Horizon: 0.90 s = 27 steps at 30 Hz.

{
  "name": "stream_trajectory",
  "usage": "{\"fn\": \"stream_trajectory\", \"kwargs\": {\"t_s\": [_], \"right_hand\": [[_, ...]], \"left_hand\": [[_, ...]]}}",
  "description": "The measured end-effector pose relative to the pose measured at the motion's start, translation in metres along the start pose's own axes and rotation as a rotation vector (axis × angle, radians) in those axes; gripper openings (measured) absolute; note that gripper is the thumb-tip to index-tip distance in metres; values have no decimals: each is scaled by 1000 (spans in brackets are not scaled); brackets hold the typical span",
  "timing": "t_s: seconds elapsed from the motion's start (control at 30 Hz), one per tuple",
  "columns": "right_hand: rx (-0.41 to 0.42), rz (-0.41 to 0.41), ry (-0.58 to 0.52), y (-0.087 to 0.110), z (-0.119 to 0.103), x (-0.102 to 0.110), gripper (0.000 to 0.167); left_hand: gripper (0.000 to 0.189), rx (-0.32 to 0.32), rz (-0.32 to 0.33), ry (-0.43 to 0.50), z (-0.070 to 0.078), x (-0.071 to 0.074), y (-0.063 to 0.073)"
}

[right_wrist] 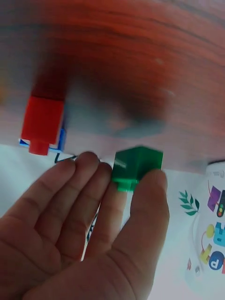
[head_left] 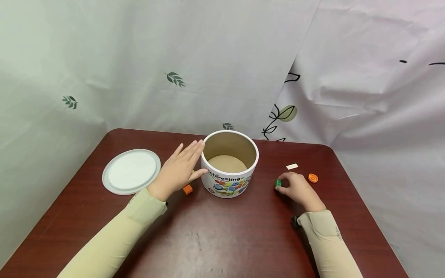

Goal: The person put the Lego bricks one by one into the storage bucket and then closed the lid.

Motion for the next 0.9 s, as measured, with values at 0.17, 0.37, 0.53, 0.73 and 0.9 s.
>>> {"fn": "stream_trajectory", "kwargs": {"t_s": [0.17, 0.37, 0.53, 0.73, 0.9], "right_hand": [[10, 82, -28, 0, -6, 2, 22], [15, 174, -62, 0, -11, 2, 25], [37, 249, -81, 0, -17, 5, 29], [71, 348, -114, -1, -27, 9, 28], [119, 426, -110, -3, -35, 16, 27]], "left_hand": [[81, -1, -1, 6, 1, 1, -2], [82, 0, -2, 9, 2, 2, -3], [81, -2, -5, 10, 2, 2, -5], [81, 3, -9, 22, 1, 1, -5], [81, 10, -13, 44, 3, 0, -5]]}}
Point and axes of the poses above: each hand's wrist, its own y-axis away from the middle knuckle, its own x-axis out of the back of the hand, z = x × y, the point moved 1 cm from there along -y, towards the middle knuckle, and after that the axes turned 4 degrees about x, right-handed, at the moved point
